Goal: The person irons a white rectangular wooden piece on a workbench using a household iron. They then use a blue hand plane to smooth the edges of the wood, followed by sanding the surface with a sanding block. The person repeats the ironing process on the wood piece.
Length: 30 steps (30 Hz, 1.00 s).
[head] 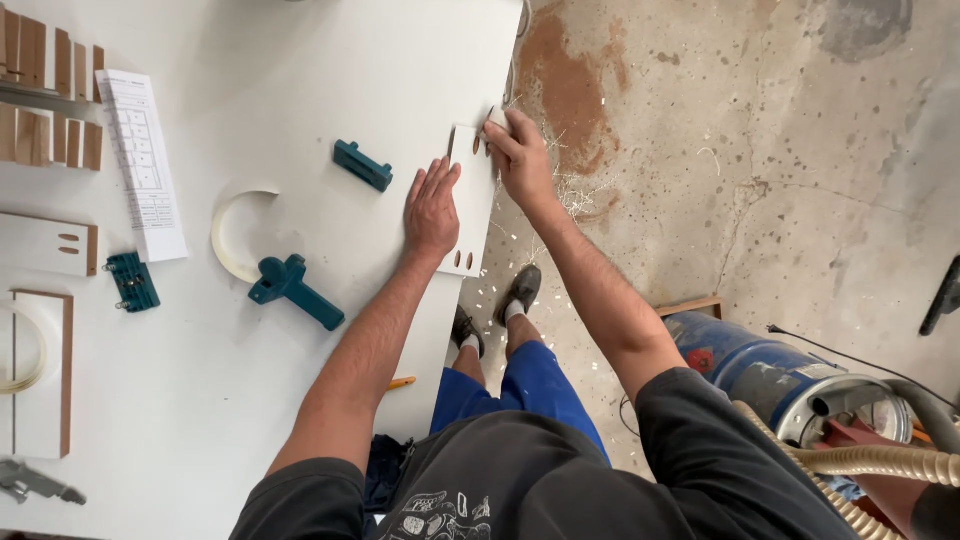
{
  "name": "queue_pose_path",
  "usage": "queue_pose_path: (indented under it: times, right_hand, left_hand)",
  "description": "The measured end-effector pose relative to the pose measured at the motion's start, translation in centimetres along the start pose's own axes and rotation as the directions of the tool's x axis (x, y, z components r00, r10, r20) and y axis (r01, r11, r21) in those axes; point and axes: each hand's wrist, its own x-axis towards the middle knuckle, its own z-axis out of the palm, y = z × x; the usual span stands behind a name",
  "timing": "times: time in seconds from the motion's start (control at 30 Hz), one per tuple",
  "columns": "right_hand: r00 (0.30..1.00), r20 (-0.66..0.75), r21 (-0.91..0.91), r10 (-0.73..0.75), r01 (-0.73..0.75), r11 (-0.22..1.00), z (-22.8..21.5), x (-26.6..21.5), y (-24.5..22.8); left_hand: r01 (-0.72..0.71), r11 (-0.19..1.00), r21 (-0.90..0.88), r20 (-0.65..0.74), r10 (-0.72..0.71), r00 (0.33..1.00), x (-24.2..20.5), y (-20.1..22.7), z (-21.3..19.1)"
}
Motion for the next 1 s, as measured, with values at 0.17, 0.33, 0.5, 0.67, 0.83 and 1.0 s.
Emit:
queue_pose_path:
  times: [0.17,0.33,0.5,0.67,0.83,1.0]
  right_hand:
    - [0.999,0.047,-0.014,0.027,-0.026,1.0,-0.3,-14.9,-8.5]
    - [0.996,0.076,0.001,-0.038,0.038,0.999,1.9,-9.1,-1.5]
    - [0.819,0.195,0.233,0.539,-0.573,0.786,-2.6,-1.8,-7.7]
    - [0.983,0.157,0.047,-0.095,0.089,0.995,-2.2,-21.3,-13.5]
    - [0.963,0.217,0.155,-0.159,0.127,0.98,-1.4,-22.8,-21.1]
    - [0.954,0.215,0.257,-0.211,0.154,0.954,-1.3,-19.3,-21.6]
  left_hand:
    - [0.011,1.0,-0.022,0.004,-0.011,1.0,-0.1,0.0,-0.5]
    - [0.007,1.0,0.0,-0.006,-0.007,1.0,-0.1,-0.5,0.3]
    - [0.026,0.999,-0.019,0.028,-0.025,0.999,-0.3,-0.6,0.3]
    - [0.029,0.999,-0.03,0.037,-0.028,0.999,-0.4,-0.4,0.0]
    - [0.035,0.999,-0.02,0.043,-0.034,0.998,-0.2,-0.3,-0.3]
    - [0.033,0.999,0.015,0.028,-0.033,0.999,-0.2,-0.3,0.1]
